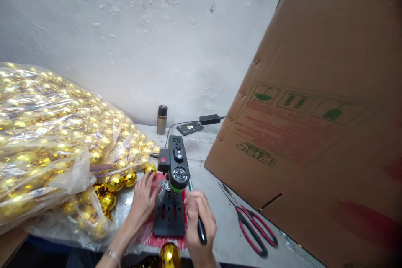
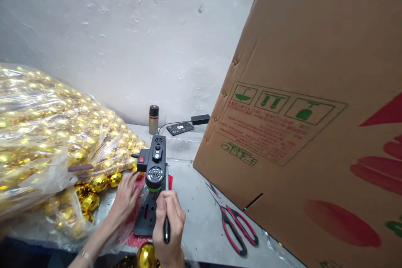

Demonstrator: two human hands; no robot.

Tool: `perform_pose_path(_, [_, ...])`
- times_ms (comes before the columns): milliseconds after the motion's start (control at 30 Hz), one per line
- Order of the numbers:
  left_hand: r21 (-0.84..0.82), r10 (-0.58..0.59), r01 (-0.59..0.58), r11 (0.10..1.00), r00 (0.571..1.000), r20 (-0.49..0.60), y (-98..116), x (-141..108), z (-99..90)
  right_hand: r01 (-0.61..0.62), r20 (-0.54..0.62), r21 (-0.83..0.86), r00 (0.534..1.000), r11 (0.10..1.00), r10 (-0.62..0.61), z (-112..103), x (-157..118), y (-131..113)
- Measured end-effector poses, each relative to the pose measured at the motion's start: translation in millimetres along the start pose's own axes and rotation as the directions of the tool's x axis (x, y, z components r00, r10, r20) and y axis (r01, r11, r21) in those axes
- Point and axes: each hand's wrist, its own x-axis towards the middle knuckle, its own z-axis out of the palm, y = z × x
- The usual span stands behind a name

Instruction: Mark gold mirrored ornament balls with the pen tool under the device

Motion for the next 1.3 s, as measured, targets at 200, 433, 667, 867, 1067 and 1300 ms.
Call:
perform_pose_path(200, [0.086, -0.145, 0.134, 0.987, 0.98, 0.139, 19, 90, -4.4, -0.006, 0.013, -0.027, 1.0, 1.0, 0.006, -1, 1, -4])
perform_pose_path(433, [-0.116, -0.315, 0.337, 0.934, 0.933, 0.171, 11, 66, -15.8, -0.068, 0.014, -0.015, 0.998, 0.998, 0.068, 0, 8, -8])
perform_pose_path(667, [-0.691, -0.512, 0.486, 0.535, 0.837, 0.193, 28, 0, -18.8, -0.133, -0.008, -0.089, 0.991, 0.987, 0.133, 0, 31, -21])
perform_pose_path(867, [-0.772, -0.535, 0.466, 0.432, 0.821, 0.197, 32, -35, 8.6, -0.135, -0.004, -0.091, 0.991, 0.987, 0.135, 0, 30, -21])
perform_pose_path(1067, [-0.585, -0.375, 0.375, 0.719, 0.918, 0.127, 29, -46, 20.0, -0.127, 0.014, -0.082, 0.992, 0.989, 0.129, -2, 27, -20])
perform_pose_path(1300, [-0.4, -0.121, 0.134, 0.907, 0.991, 0.057, 28, -55, 24.8, -0.115, 0.017, -0.071, 0.993, 0.991, 0.117, -3, 22, -20])
